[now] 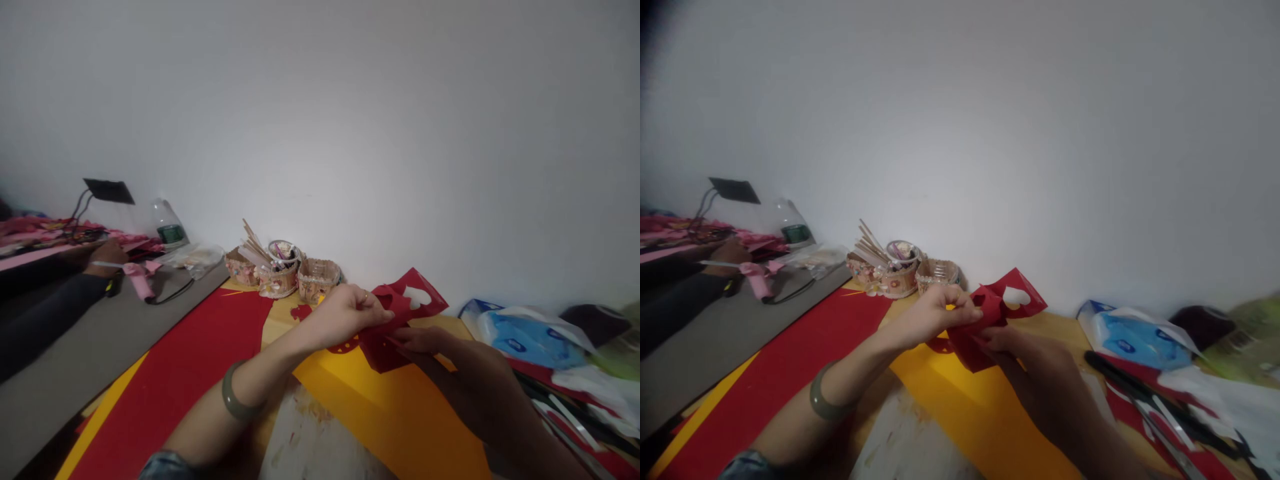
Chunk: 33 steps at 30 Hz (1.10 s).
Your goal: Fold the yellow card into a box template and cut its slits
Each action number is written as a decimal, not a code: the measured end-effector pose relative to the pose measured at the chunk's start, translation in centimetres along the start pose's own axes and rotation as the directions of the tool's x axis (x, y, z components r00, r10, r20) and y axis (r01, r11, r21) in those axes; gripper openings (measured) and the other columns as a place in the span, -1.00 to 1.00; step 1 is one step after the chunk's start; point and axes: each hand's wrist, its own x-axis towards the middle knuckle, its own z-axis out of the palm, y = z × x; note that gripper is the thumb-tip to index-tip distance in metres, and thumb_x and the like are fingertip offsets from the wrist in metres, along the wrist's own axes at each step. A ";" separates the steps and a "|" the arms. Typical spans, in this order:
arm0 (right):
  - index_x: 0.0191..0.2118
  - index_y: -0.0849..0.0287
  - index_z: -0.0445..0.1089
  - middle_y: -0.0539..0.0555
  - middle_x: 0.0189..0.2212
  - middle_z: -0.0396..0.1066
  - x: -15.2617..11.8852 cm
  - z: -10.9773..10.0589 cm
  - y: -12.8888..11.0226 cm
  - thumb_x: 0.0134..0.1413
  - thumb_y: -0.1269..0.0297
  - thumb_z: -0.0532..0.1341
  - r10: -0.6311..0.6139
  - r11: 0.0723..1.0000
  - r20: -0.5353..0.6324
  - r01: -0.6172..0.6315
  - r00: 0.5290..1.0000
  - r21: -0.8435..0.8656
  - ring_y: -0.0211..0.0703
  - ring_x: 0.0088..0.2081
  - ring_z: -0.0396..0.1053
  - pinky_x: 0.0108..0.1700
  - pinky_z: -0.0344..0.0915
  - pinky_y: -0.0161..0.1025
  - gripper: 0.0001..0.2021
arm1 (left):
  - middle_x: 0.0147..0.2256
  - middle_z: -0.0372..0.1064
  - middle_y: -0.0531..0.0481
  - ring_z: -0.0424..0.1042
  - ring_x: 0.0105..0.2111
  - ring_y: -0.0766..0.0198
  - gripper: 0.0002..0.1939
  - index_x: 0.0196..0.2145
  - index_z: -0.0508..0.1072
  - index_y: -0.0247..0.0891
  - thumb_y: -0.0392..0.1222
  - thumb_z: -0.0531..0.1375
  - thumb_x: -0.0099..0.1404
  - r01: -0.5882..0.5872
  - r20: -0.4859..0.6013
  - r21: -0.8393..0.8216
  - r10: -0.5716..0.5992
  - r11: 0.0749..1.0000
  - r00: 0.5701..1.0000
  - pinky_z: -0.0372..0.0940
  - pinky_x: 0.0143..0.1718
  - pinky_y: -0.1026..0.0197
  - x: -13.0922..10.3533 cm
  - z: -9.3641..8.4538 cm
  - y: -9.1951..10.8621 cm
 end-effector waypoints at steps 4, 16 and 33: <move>-0.39 0.12 0.41 0.05 -0.42 0.58 -0.1 0.0 0.1 0.10 0.44 0.06 0.011 0.999 0.020 -0.012 1.000 0.030 -0.19 -0.45 0.54 -0.51 0.40 -0.42 -0.80 | -0.69 -0.06 0.21 -0.07 -0.68 0.50 -0.56 -0.67 0.12 -0.25 0.08 0.19 0.11 0.029 -0.014 0.005 -0.028 1.000 0.999 -0.14 -0.68 0.36 -0.1 0.0 0.5; -0.31 0.04 0.28 0.02 -0.41 0.52 -0.9 0.6 0.5 -0.03 0.22 0.21 0.433 0.901 0.077 -0.433 0.898 -0.016 -0.10 -0.47 0.45 -0.49 0.32 -0.24 -0.87 | -0.69 0.03 0.21 0.05 -0.73 0.49 -0.68 -0.56 0.22 -0.25 0.00 0.12 0.21 0.014 -0.010 0.059 -0.013 0.998 1.000 -0.06 -0.71 0.38 -0.6 0.7 0.4; -0.44 0.05 0.38 -0.08 -0.54 0.50 -0.6 0.3 -0.4 -0.04 0.27 0.22 0.376 0.919 0.201 -0.392 0.904 0.041 -0.23 -0.57 0.41 -0.52 0.31 -0.33 -0.98 | -0.52 0.30 0.09 0.25 -0.55 0.43 -0.89 -0.47 0.37 -0.29 -0.20 0.19 0.13 -0.056 0.267 0.174 0.007 0.983 0.964 0.14 -0.53 0.34 -0.7 -1.4 1.0</move>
